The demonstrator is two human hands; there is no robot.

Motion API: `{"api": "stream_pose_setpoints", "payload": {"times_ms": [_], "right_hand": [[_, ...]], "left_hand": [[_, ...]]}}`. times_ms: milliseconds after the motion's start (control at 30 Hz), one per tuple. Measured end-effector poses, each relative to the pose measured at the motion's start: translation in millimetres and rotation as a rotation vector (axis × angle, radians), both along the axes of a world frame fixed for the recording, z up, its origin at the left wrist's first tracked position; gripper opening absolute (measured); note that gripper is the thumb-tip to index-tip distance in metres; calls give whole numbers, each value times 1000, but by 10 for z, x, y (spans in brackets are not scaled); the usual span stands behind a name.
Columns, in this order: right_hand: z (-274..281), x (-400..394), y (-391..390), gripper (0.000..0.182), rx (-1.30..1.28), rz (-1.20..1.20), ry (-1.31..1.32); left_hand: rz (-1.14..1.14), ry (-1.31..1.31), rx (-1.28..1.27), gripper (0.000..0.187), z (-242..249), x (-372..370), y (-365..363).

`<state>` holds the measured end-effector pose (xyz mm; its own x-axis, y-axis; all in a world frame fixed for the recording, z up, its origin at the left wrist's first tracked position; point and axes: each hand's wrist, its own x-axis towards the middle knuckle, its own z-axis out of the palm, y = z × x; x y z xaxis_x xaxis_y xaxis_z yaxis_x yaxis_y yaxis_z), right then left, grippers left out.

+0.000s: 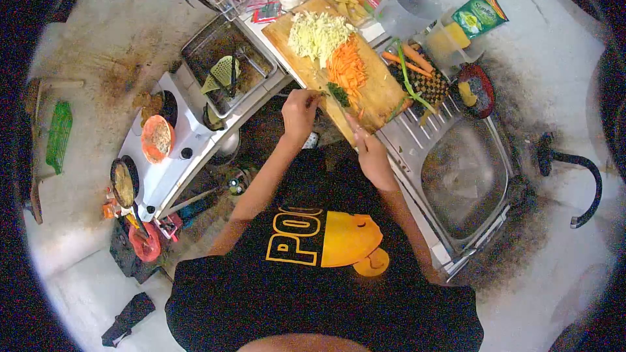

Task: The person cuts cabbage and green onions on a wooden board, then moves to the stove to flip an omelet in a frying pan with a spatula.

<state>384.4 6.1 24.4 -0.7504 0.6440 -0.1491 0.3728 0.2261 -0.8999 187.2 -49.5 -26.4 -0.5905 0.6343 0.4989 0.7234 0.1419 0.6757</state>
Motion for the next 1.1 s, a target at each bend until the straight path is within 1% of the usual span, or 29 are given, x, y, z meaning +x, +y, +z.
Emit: {"api": "stream_pose_setpoints", "payload": {"times_ms": [67,200,300,367,500,567,600,667,700,767,800,833,867,900,967,1033,1100], "right_hand": [[93,50,-14,40,0,-2,5],[87,2,-52,40,-39,4,-53],[90,-4,-70,40,-18,6,-75],[60,9,-63,41,24,28,-168],[-16,-68,-50,43,87,48,-188],[-21,-138,10,44,104,65,-357],[19,-116,-26,44,109,66,-352],[120,-74,-112,43,36,17,-472],[51,-61,-86,43,41,24,-470],[-186,49,-70,41,87,-28,-187],[-206,43,-29,41,87,-32,-186],[-232,-3,46,40,57,-32,-80],[-245,-32,102,40,28,-29,28],[-208,-30,126,40,-25,-28,8],[-231,2,138,39,-37,-18,31],[-133,35,133,39,-41,-14,44],[-37,42,80,40,-107,-48,-79]], "left_hand": [[-38,-43,-47,9,-81,-21,12],[-11,-37,-22,11,-40,56,-24],[-40,-76,-28,11,-50,67,-43],[-27,-156,-40,10,-112,49,-30],[-50,-121,-68,16,-98,28,-53],[-58,-47,-92,13,-52,21,-34],[-56,-41,-88,13,-68,19,-28],[-17,-44,-96,10,-128,11,-16],[1,-68,-123,10,-57,33,-31],[-6,-75,-134,10,-14,36,-36],[-15,-79,-141,11,-7,30,-15],[-17,-76,-141,11,-18,17,18],[-41,-89,-76,9,-32,-2,63],[-63,-101,-12,8,-39,-20,83],[-81,-97,-13,8,-62,-43,95],[-104,-102,-6,9,-30,-19,133],[-70,-80,6,9,-2,34,81]]}}
